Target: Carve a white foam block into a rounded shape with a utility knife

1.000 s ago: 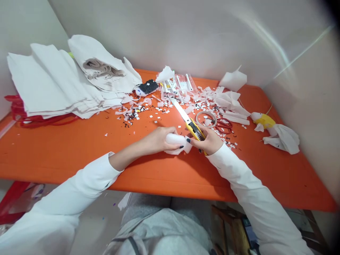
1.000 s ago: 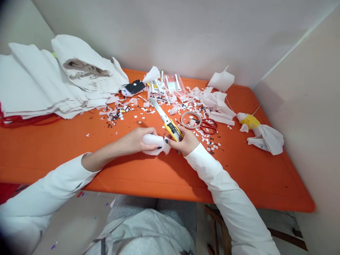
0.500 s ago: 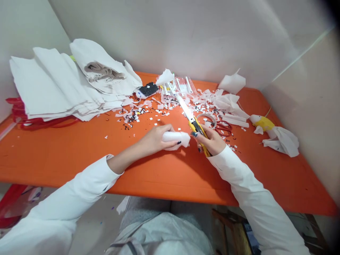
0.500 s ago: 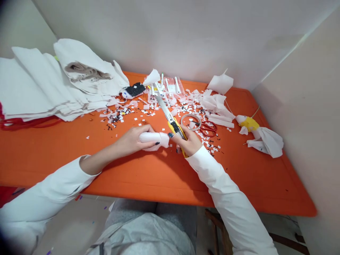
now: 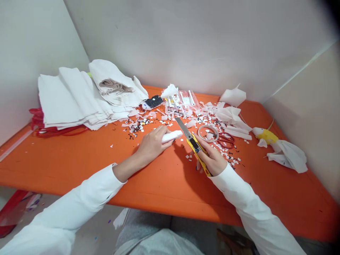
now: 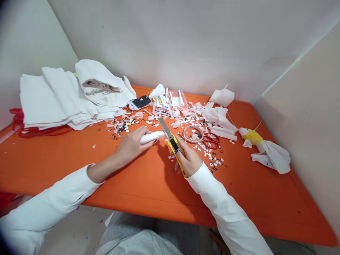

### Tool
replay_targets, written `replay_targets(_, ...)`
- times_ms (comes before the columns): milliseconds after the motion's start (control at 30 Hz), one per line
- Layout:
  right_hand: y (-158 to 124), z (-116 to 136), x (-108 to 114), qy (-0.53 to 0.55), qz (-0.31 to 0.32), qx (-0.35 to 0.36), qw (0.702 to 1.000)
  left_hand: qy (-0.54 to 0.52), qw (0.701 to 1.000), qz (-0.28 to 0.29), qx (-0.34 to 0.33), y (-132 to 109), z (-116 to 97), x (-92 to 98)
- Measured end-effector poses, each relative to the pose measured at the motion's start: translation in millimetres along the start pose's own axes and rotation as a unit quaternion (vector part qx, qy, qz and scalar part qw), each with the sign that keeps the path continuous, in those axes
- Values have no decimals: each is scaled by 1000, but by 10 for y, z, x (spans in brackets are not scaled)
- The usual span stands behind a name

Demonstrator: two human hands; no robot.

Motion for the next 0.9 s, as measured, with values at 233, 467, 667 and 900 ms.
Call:
replay_targets(233,5,-30,-11,5,1,2,1000,38,999,-10,-19,-2,-30,12)
replay_targets(467,13,-24,-30,-20,15,11,1000,49,999,-16,-12,-2,-21,26)
replay_targets(667,15,-68,-42,-33,13,22,999,58,998,-7,5,5,12,8)
replay_targets(900,24,-120,-80,2,36,18,999,76,997,-5,-1,13,18,-19)
Point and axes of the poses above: each hand's wrist, its own y-axis towards the middle knuckle, its own x-axis out of the back of the hand, z = x × y, the point moved 8 cm from there along y, towards the middle knuckle, and after that the axes turned 8 degrees about z, right-handed, at the moved point
